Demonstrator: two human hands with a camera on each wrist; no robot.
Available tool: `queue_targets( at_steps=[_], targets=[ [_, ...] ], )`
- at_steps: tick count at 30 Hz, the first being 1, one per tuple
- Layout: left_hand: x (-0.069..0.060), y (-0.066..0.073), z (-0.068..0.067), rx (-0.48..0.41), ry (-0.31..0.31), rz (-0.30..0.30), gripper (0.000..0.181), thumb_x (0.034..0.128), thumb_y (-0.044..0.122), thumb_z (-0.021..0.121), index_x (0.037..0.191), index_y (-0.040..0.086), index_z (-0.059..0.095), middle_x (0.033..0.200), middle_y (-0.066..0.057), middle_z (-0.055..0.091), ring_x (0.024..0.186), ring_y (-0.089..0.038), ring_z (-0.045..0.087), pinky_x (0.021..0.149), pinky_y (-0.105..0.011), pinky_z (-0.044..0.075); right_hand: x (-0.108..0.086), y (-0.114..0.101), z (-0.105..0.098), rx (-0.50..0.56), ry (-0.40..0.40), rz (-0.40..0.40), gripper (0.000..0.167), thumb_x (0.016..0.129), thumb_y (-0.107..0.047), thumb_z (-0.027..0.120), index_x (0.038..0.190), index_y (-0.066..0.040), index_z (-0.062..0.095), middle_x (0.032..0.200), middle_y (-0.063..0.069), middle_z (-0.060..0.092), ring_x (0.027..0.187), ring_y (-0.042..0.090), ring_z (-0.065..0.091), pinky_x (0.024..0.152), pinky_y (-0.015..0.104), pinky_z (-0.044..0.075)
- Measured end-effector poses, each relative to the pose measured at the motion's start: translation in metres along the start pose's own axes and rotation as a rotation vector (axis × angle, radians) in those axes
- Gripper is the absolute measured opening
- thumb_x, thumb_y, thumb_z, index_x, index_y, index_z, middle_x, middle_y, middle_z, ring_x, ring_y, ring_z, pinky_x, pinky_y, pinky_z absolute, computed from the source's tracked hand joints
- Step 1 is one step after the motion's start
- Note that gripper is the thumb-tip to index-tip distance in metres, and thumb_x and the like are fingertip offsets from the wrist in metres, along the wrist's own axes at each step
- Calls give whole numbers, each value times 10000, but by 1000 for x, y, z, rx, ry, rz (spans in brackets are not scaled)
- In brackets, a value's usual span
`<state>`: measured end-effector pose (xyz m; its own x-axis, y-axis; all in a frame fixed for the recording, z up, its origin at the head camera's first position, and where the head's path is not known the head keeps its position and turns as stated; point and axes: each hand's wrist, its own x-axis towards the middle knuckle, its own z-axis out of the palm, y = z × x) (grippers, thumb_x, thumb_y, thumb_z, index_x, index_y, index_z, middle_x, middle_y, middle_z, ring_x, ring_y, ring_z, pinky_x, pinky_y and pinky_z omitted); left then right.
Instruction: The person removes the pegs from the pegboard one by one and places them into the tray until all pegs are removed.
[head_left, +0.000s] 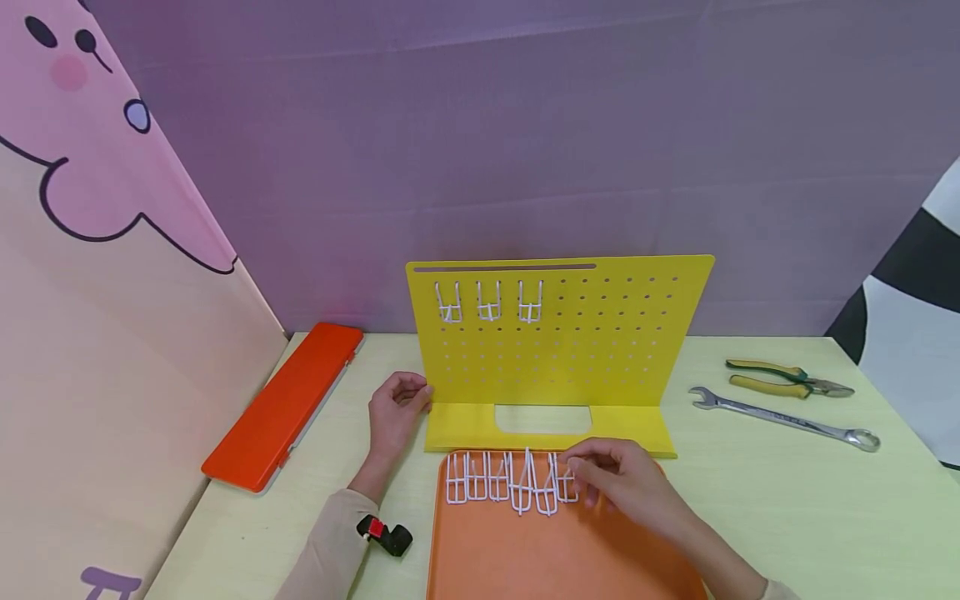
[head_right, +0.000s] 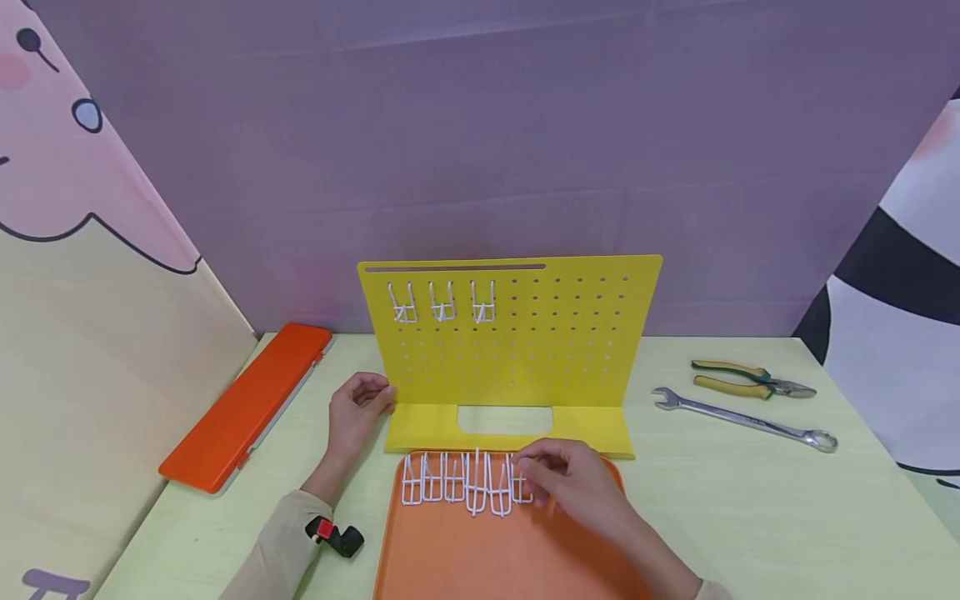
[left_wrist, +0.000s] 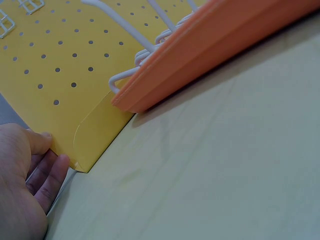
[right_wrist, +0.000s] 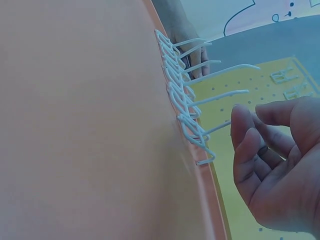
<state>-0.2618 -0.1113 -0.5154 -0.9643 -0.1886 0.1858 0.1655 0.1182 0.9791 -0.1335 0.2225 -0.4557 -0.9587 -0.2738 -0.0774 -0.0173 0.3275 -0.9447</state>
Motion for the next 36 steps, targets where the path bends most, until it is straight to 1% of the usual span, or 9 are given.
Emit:
queue_targets(
  at_steps=[7,12,17,23,27,31,34,36],
  targets=[
    [0,0,0,-10,-4,-1,119,1003,-19,800,1096,-16,725,1010,-181,732,868,-220,680,742,-181,633,0,-4,-5,-10,8,-29,258,1119,-170,684,1275,23,755,894,166,738,692,187,680,546,312,573],
    [0,-1,0,-36,-4,-5,134,999,-27,802,1107,-41,722,1011,-201,728,861,-223,677,731,-180,632,2,-11,-7,-12,36,-27,245,1109,-148,692,1291,7,746,884,164,726,694,192,661,544,310,555],
    [0,-2,0,-26,0,-4,144,1001,-26,800,1121,-46,723,1025,-205,731,868,-225,674,727,-173,627,3,-20,-6,5,68,-38,238,1098,-122,700,1295,2,751,887,190,720,692,226,656,547,294,541],
    [0,-2,1,-22,3,2,145,998,-29,802,1118,-47,722,1026,-207,731,867,-227,673,721,-181,630,4,-32,-7,12,95,-99,218,1098,-105,692,1275,2,762,880,165,743,677,214,664,541,300,542],
    [1,-3,1,-25,5,3,135,996,-25,807,1101,-36,725,1009,-181,729,861,-216,674,720,-186,633,5,-40,-8,9,114,-132,212,1100,-95,688,1273,1,764,877,123,751,667,232,668,541,312,548],
    [1,-5,1,-18,4,2,127,995,-20,811,1093,-10,731,998,-148,727,860,-200,677,725,-190,639,7,-49,-9,18,131,-138,214,1095,-85,698,1278,8,760,882,81,738,676,232,677,552,315,563],
    [1,-4,0,-21,1,5,130,993,-20,812,1094,-12,730,996,-154,728,859,-208,681,724,-194,641,9,-57,-10,25,144,-140,217,1093,-87,702,1281,7,757,888,79,732,682,230,680,558,315,566],
    [1,-3,0,-24,-1,8,139,992,-22,814,1102,-26,728,1005,-179,731,863,-223,683,723,-195,640,10,-62,-11,26,148,-148,222,1097,-96,700,1287,5,754,895,82,733,694,224,684,565,323,565]
  ],
)
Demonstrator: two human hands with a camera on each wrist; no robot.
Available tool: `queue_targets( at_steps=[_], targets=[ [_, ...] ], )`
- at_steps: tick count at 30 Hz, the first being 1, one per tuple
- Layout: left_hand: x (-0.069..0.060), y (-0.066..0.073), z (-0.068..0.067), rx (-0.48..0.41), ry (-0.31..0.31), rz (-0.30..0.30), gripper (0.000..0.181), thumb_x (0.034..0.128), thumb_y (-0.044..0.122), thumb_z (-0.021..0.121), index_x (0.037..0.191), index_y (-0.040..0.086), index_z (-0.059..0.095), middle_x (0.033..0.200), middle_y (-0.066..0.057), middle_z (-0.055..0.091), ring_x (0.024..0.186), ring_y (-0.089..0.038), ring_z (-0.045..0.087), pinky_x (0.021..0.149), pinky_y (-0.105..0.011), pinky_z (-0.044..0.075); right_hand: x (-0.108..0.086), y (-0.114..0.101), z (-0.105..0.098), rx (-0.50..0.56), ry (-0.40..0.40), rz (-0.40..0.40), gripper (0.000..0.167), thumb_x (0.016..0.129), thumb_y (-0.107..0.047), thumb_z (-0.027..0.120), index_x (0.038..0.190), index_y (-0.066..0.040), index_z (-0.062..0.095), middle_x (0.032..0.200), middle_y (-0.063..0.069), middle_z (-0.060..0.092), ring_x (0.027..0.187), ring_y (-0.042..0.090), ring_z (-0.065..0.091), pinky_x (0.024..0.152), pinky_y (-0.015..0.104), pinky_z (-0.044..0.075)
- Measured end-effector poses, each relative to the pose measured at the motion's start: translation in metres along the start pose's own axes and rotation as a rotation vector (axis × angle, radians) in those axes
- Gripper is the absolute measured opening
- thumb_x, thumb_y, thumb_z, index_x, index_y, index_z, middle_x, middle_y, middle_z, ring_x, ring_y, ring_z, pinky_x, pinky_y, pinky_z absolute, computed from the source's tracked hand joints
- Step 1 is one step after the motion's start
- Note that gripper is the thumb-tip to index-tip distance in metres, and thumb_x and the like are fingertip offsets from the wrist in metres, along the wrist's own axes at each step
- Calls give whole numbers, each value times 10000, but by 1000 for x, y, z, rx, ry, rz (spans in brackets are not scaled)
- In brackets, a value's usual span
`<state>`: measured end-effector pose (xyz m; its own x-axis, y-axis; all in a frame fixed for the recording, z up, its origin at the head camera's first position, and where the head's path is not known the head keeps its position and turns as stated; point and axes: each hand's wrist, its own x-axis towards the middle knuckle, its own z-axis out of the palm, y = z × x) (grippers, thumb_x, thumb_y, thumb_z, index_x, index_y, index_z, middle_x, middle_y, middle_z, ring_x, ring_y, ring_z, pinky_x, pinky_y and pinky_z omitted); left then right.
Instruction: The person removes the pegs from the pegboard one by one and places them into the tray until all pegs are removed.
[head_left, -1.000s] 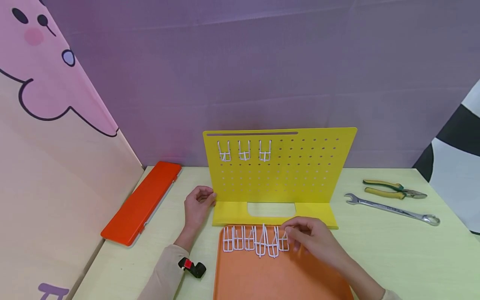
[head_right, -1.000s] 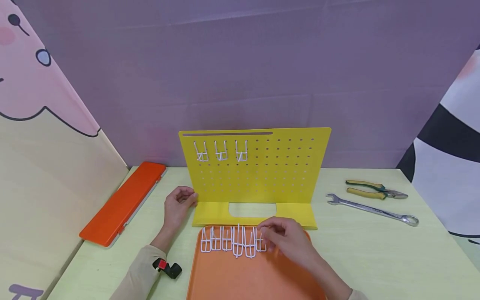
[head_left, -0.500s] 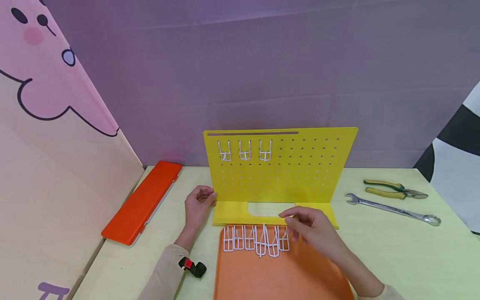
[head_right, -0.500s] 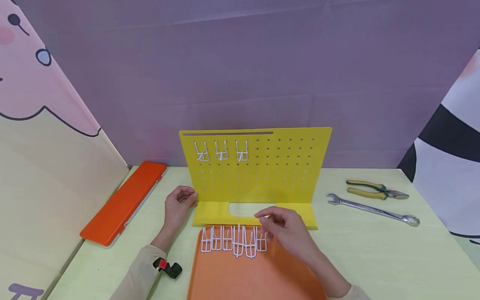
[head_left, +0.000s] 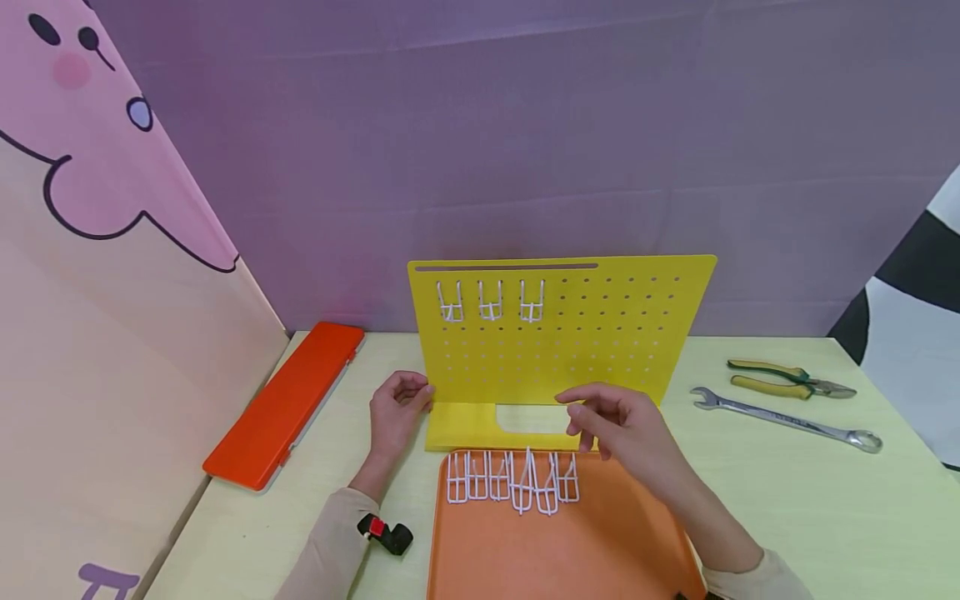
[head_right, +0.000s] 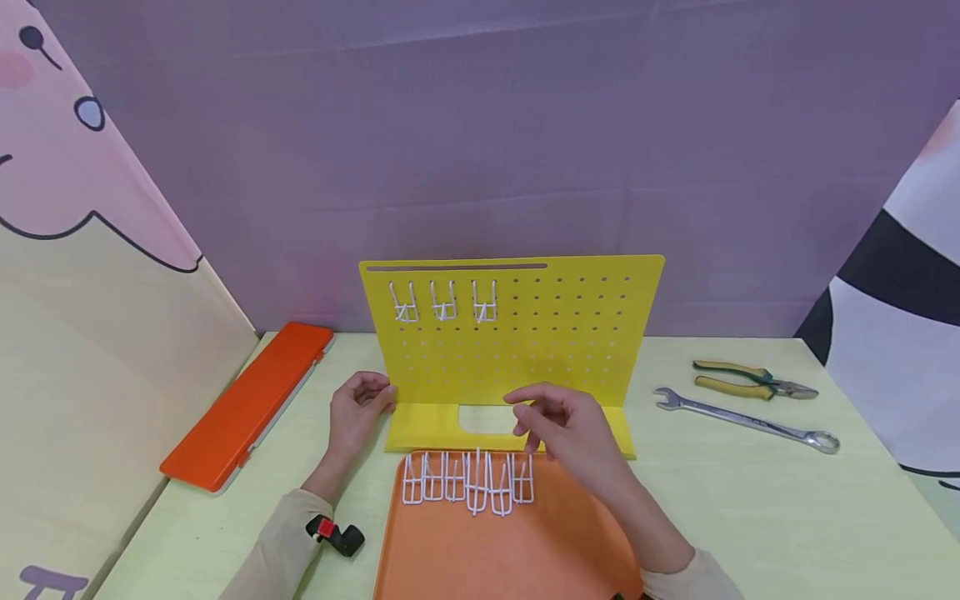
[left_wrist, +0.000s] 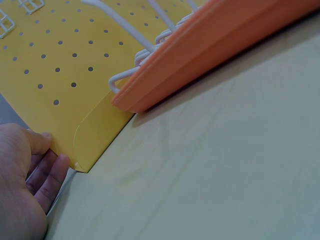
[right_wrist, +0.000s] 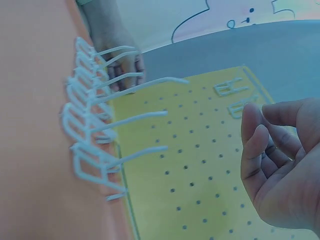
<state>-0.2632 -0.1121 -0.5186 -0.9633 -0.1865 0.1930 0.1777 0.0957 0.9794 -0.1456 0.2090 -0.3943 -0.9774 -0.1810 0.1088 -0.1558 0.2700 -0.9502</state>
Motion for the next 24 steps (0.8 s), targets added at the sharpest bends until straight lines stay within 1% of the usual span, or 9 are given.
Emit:
queue_targets(
  at_steps=[2,3,9,13,17,20,24],
  targets=[
    [0,0,0,-2,1,-1,145,993,-24,811,1109,-39,725,1017,-206,733,870,-241,684,722,-189,636,3,-4,0,6,5,-10,228,1101,-101,696,1294,6,751,895,72,736,704,225,687,565,317,557],
    [0,1,0,-1,1,-2,149,994,-25,810,1115,-44,724,1023,-213,734,873,-246,685,724,-186,634,5,-6,1,8,8,-13,231,1102,-105,696,1298,5,750,902,92,737,712,226,688,567,311,554],
    [0,0,0,8,1,-6,151,1001,-22,803,1125,-50,722,1030,-216,739,877,-255,686,726,-182,632,15,-13,5,24,50,-25,236,1102,-110,700,1306,-4,749,901,94,746,714,203,692,571,278,553],
    [0,1,0,8,4,-12,155,999,-18,807,1125,-47,722,1028,-212,737,877,-251,684,724,-185,633,24,-16,9,43,104,-50,245,1100,-122,709,1312,-3,745,901,21,750,700,189,691,564,263,546],
    [-1,1,0,11,7,-15,150,999,-14,809,1120,-38,724,1029,-210,736,877,-247,682,725,-184,632,33,-18,14,76,172,-64,290,1091,-140,730,1337,14,733,941,-20,758,697,188,699,556,240,539],
    [-1,1,0,11,9,-14,144,997,-19,808,1113,-35,725,1028,-209,735,875,-243,680,722,-184,631,40,-18,19,110,201,-99,319,1082,-123,740,1359,34,714,962,-16,745,688,193,704,545,233,533],
    [-1,1,1,1,8,-14,137,995,-30,806,1103,-39,722,1016,-212,733,862,-238,679,714,-186,631,48,-15,25,146,200,-190,336,1083,-67,720,1390,59,668,1016,46,705,669,205,700,523,227,520]
  ],
)
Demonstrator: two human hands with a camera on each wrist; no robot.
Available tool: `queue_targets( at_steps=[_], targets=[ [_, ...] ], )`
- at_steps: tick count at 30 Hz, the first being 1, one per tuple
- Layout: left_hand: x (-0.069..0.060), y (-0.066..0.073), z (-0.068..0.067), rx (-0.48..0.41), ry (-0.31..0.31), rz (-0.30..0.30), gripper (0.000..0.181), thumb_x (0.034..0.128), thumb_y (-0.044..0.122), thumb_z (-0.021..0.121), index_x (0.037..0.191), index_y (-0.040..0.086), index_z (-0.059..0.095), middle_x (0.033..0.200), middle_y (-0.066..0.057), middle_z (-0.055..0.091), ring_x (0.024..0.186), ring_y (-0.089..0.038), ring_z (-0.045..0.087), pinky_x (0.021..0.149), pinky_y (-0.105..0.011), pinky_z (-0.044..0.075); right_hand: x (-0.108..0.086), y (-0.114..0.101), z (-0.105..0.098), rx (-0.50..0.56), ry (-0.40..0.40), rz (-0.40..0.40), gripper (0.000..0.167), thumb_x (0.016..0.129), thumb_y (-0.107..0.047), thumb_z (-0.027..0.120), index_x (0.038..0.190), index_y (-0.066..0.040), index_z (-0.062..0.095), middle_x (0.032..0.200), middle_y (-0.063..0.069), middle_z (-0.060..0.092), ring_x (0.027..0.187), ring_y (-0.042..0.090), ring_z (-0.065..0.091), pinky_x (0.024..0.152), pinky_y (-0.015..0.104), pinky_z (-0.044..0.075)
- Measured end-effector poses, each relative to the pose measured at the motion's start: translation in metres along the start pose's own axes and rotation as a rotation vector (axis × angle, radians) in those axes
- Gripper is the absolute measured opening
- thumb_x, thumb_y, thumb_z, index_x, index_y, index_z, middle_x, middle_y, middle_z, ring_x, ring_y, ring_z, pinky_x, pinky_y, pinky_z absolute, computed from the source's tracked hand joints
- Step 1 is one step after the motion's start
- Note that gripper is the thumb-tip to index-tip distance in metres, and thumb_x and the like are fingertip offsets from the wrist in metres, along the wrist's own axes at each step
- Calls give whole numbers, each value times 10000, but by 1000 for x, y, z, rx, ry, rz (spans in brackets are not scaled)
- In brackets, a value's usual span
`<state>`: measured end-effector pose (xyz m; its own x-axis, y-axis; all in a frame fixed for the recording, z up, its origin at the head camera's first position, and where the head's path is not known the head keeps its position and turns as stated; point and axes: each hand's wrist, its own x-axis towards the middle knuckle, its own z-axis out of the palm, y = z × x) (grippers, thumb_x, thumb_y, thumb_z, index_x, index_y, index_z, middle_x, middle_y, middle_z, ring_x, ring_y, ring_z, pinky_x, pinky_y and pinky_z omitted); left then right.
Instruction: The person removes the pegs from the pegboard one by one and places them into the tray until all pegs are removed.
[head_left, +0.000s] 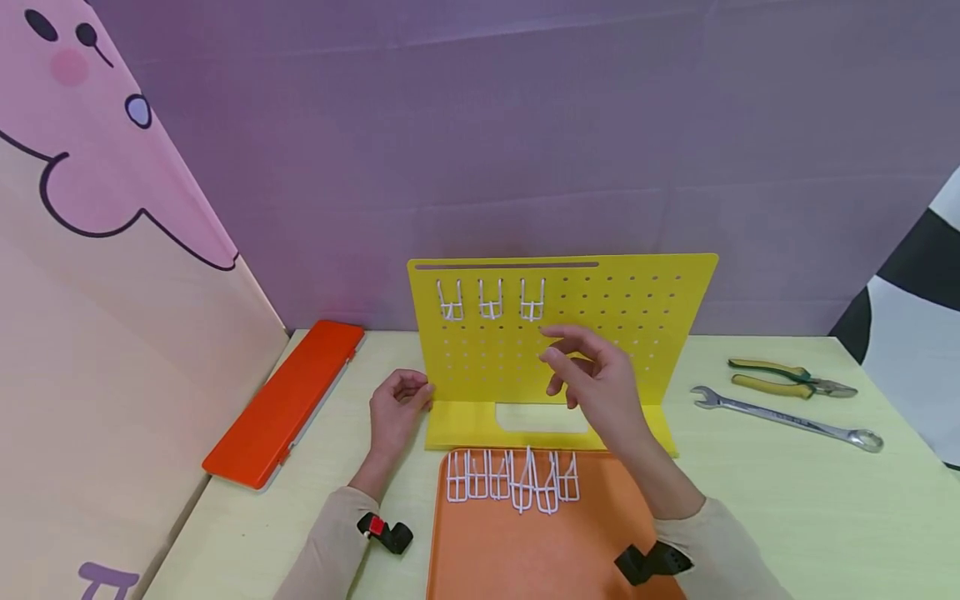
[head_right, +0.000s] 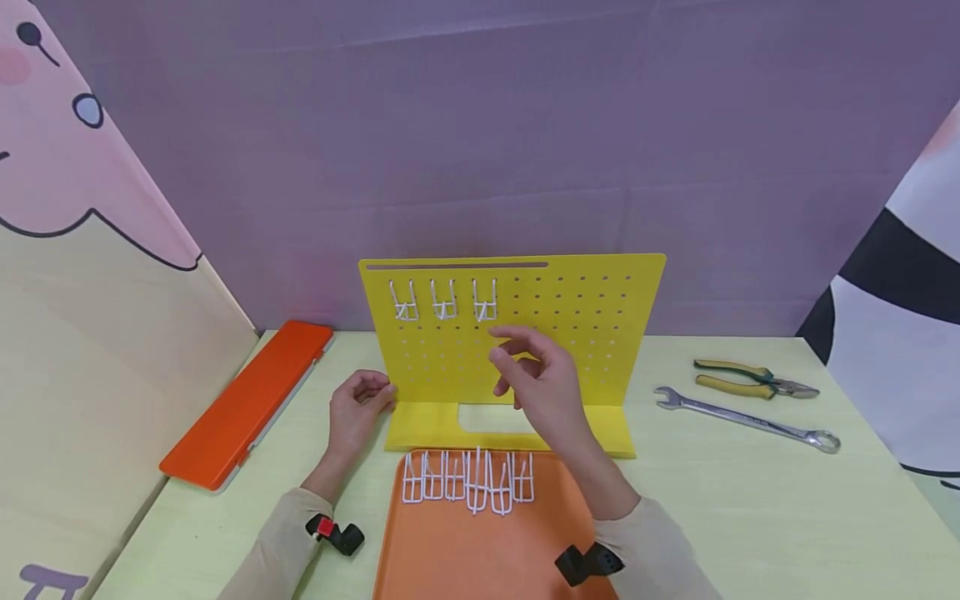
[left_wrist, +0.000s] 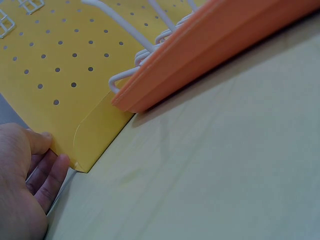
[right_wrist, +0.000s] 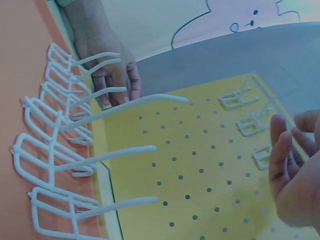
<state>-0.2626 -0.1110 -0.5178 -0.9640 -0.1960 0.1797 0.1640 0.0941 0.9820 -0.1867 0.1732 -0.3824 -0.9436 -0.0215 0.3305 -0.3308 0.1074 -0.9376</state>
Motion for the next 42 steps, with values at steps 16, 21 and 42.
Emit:
queue_targets(
  at_steps=[16,21,42],
  targets=[
    [2,-5,-3,-43,-8,25,142,983,-47,810,1095,-59,723,982,-182,733,826,-195,683,700,-208,641,30,10,17,44,-39,-101,319,1126,-63,642,1437,6,665,1249,265,711,675,161,712,506,218,496],
    [2,-4,-3,-30,-13,25,137,984,-45,811,1090,-56,725,978,-180,738,824,-197,685,700,-207,640,34,10,19,47,-10,-68,252,1129,-107,655,1338,21,716,1250,251,707,688,168,708,514,217,485],
    [0,3,-2,-50,-17,12,147,980,-58,808,1097,-71,720,989,-209,728,828,-223,681,711,-200,640,34,5,12,5,-9,-110,184,1111,-84,683,1260,-15,767,1263,155,765,814,152,785,493,214,463]
  ],
)
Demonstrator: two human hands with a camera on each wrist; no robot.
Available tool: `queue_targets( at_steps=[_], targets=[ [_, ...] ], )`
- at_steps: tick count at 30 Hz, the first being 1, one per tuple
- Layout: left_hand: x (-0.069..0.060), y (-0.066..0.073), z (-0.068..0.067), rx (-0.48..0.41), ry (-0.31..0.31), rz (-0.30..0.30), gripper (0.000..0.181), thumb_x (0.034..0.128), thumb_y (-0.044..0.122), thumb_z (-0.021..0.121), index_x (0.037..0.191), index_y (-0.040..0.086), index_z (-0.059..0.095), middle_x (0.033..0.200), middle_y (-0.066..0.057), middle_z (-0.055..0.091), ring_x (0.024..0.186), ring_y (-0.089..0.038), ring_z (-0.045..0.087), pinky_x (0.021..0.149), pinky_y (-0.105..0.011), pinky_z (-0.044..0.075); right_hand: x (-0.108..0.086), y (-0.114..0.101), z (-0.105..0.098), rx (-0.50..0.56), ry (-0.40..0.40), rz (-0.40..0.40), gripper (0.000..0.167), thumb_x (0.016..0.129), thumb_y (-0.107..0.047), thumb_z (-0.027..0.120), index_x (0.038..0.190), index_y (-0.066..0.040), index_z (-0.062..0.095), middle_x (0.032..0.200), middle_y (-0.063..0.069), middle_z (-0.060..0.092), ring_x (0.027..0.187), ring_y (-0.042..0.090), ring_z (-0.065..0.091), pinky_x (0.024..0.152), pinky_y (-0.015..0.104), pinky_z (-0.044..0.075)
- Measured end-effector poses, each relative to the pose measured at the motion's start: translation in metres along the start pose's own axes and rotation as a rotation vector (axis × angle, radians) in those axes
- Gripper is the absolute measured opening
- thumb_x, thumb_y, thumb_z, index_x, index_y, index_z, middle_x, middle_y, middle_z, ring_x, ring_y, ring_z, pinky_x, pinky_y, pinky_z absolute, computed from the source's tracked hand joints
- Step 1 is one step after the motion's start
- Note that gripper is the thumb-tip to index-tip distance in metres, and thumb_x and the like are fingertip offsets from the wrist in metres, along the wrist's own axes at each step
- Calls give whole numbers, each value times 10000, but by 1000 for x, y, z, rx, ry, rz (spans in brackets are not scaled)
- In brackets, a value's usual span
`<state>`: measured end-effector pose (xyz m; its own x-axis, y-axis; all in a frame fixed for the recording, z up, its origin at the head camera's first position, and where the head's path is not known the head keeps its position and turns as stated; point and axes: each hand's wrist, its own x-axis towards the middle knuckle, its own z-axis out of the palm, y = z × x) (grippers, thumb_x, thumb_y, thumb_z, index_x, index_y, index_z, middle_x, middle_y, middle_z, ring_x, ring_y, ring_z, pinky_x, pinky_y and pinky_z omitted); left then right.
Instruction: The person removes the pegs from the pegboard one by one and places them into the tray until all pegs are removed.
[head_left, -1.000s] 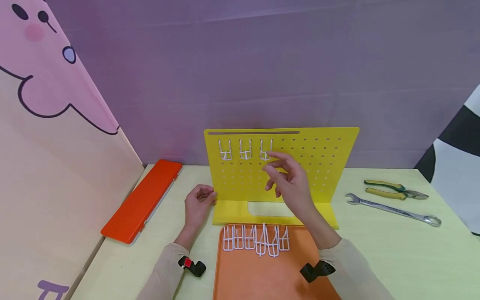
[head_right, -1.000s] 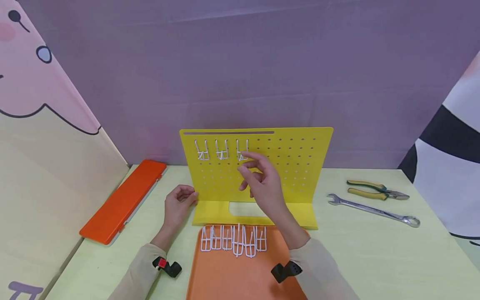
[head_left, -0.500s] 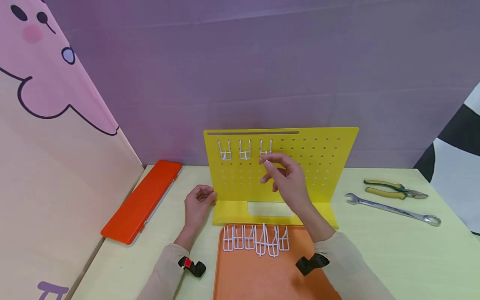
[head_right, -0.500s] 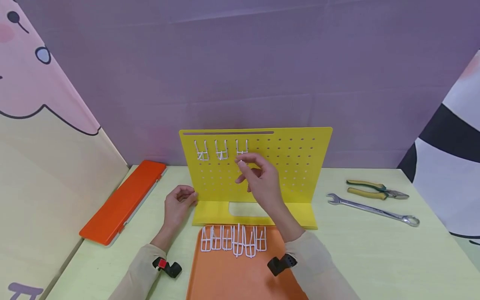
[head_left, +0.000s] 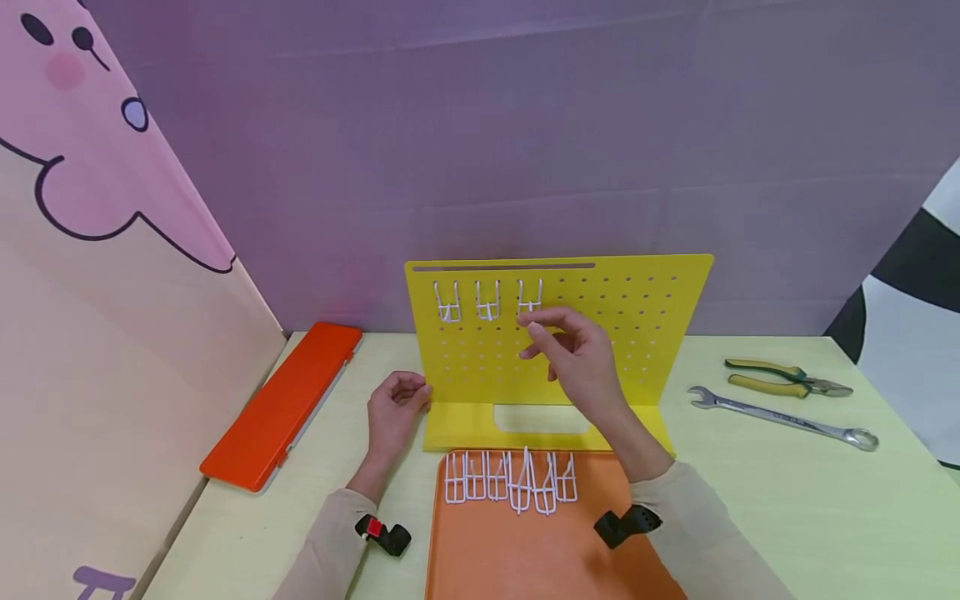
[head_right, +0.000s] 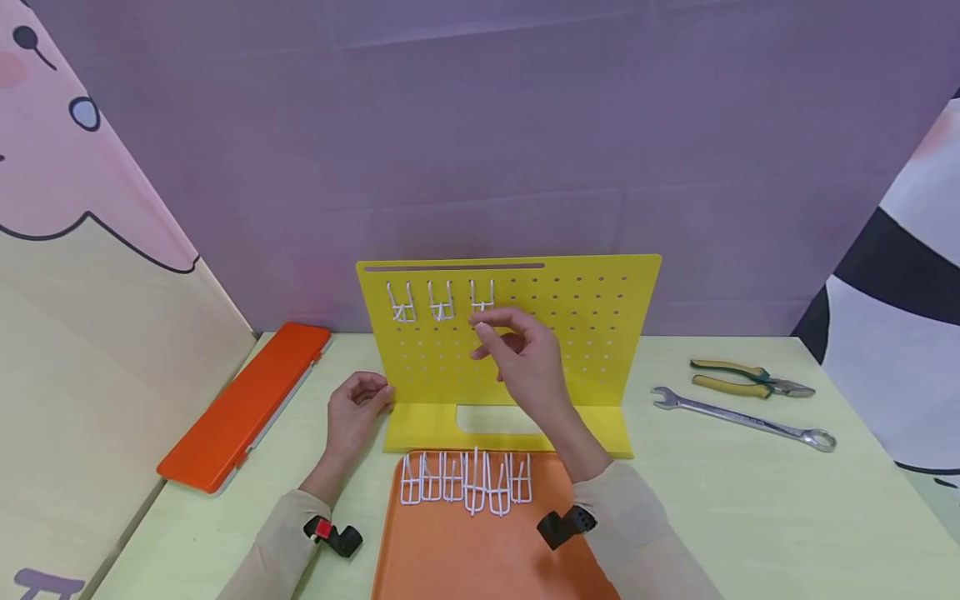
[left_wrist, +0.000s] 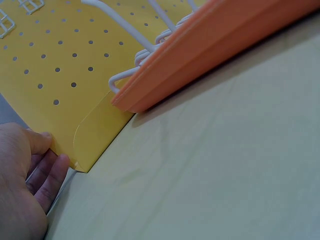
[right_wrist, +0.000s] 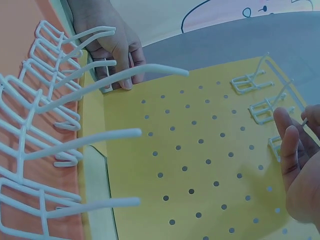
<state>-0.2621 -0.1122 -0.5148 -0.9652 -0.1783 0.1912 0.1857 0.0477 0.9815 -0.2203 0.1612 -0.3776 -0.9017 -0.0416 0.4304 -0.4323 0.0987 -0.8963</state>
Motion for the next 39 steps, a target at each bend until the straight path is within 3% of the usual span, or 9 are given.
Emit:
queue_targets(
  at_steps=[8,10,17,24,32,39],
  targets=[
    [1,-1,1,5,4,3,158,984,-51,808,1108,-84,715,985,-202,729,830,-216,683,705,-199,638,-5,0,-4,-20,3,-32,178,1097,-74,703,1250,-30,781,1240,138,779,792,274,753,484,229,451],
    [1,-2,1,7,6,2,156,987,-43,808,1107,-78,715,984,-194,732,829,-216,684,705,-198,637,-7,-1,-5,-14,9,-32,176,1100,-74,698,1249,-27,778,1239,150,776,777,252,746,483,227,450],
    [1,-4,0,3,10,7,142,987,-55,802,1102,-68,720,981,-181,735,829,-224,684,702,-199,636,-15,-5,-10,11,24,-41,177,1096,-46,692,1249,6,766,1160,-62,800,737,136,735,470,217,435],
    [1,-3,0,26,12,9,142,995,-45,797,1111,-68,718,993,-192,731,834,-239,687,711,-191,634,-26,-8,-16,14,34,-77,152,1084,0,688,1208,35,768,1146,56,813,715,148,736,468,230,440],
    [-1,0,0,31,3,2,164,998,-42,796,1130,-85,709,1013,-204,731,851,-240,685,718,-188,634,-40,-13,-19,20,43,-95,129,1069,53,679,1167,68,761,1087,-46,819,716,139,739,466,246,440],
    [-1,0,-1,28,-7,11,160,1001,-42,792,1127,-89,705,1013,-212,732,855,-257,690,725,-185,633,-55,-18,-23,0,52,-91,130,1067,57,676,1166,68,760,1077,-46,823,722,122,742,475,223,463]
  ],
)
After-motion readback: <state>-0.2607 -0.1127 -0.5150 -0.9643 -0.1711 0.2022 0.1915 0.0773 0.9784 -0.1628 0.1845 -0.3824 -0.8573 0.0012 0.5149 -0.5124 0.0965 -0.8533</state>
